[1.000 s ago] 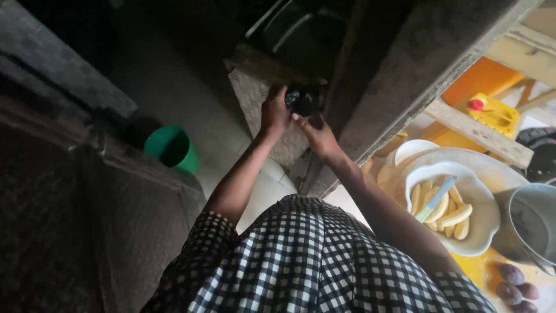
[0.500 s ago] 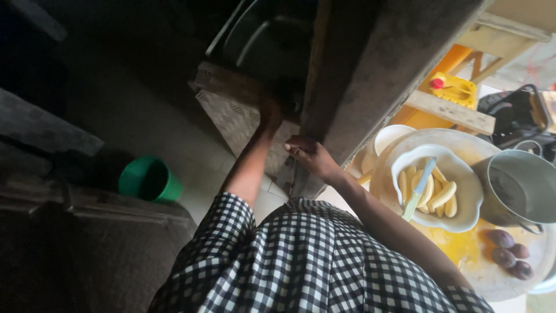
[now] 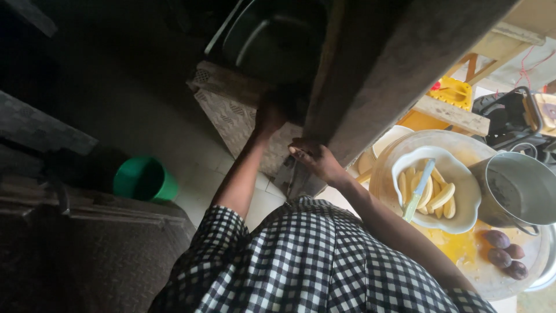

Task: Peeling and slicing an onion using a large knife.

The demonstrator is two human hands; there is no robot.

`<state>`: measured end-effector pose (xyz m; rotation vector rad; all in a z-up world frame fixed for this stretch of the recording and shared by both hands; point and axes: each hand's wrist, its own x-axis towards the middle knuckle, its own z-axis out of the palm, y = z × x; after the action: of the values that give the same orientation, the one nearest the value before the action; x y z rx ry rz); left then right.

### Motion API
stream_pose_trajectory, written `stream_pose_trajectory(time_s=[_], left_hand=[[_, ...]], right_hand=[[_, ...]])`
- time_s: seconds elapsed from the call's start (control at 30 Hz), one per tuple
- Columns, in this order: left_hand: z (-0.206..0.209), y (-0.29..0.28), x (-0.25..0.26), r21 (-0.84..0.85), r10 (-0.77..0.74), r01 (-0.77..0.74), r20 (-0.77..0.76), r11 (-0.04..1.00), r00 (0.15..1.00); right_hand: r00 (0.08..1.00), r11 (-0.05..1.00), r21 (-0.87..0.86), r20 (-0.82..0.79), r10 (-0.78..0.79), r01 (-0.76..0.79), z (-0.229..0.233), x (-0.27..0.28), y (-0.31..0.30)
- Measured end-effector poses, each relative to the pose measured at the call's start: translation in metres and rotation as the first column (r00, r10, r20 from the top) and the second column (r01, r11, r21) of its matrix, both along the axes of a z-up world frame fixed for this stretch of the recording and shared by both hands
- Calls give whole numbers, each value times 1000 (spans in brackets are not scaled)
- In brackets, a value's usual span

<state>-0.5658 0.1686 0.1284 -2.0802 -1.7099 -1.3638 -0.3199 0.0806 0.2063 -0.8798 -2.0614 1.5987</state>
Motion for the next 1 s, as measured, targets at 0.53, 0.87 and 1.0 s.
stream_pose_trajectory(time_s=[0.53,0.87,1.0], left_hand=[[-45,2,-2,-71,256,-247,355,966,899],[-40,-32,25,-296,392,-261,607,919,691],[-101,13,15,-475,404,33,780,879,478]], right_hand=[[989,992,0,71,-127,127,17,4,-17],[991,989,-64,27,-130,131,3,7,-27],[991,991,-16,-27,-130,129,-4,10,-28]])
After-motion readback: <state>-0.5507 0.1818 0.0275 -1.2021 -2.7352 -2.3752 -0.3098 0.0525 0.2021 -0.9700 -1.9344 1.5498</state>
